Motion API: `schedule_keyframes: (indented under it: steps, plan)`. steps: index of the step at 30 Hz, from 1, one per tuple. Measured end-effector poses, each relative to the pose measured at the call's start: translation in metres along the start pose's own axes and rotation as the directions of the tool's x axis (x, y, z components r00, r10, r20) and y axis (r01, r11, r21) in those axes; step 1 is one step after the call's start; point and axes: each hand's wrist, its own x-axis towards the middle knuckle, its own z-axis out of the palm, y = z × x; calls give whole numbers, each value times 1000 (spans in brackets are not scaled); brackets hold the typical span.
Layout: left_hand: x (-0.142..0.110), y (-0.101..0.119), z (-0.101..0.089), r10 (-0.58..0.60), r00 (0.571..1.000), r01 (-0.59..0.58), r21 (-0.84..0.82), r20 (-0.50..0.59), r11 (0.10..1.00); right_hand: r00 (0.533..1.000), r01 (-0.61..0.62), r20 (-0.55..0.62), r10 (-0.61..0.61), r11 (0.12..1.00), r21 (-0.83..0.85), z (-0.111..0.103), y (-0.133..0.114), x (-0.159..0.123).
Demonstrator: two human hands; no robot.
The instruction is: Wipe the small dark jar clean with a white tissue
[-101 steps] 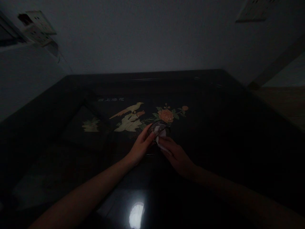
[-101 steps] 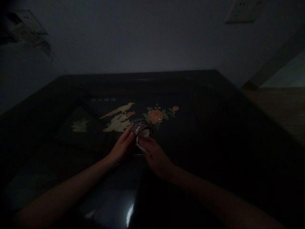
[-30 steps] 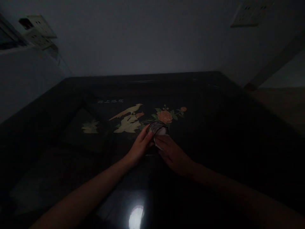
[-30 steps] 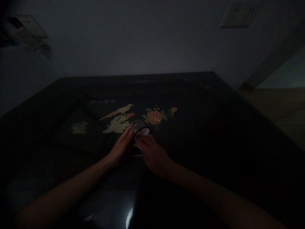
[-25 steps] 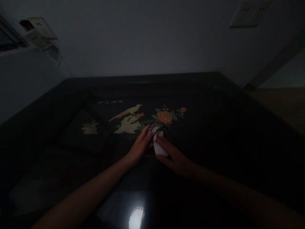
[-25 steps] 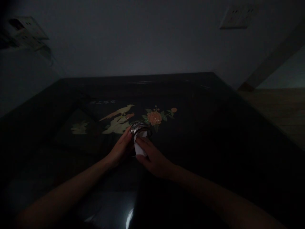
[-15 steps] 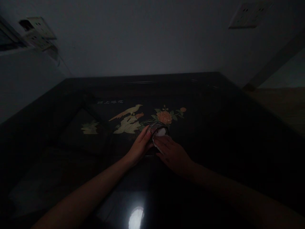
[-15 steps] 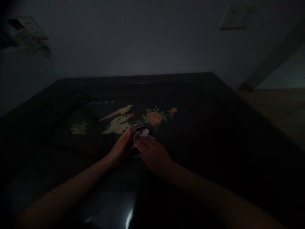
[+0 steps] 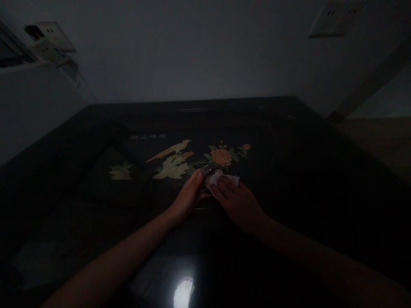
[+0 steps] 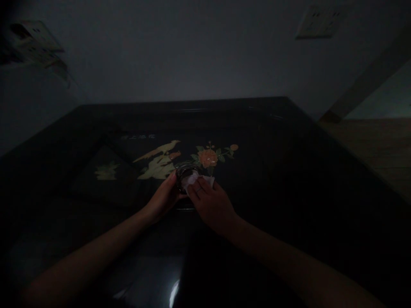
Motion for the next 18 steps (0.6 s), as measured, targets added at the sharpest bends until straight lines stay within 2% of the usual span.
schedule_keyframes:
  steps: [4,7,10,12,14,16,18]
  plan:
    - [0,-1,-2,-4,1000,4,-6,-6,1000,997,-74,20,71,964,256,5,-7,-1]
    - [0,-3,-5,-3,1000,3,9,-26,1000,995,-95,27,94,853,513,7,-11,-3]
    - [-1,-4,-7,-3,996,8,56,-89,998,993,-100,24,114,731,675,8,-13,-6]
    - [-2,-5,-9,-12,994,22,89,-104,996,992,-116,44,122,690,715,8,-12,-7]
    - [-2,-6,-10,-7,996,16,105,-87,994,990,-133,71,118,688,714,7,-12,-6]
    - [-2,-7,-12,10,998,-4,96,-64,995,989,-146,89,117,726,672,8,-13,-4]
    - [-1,-8,-12,18,999,-14,78,-48,997,991,-135,79,110,801,584,8,-12,-2]
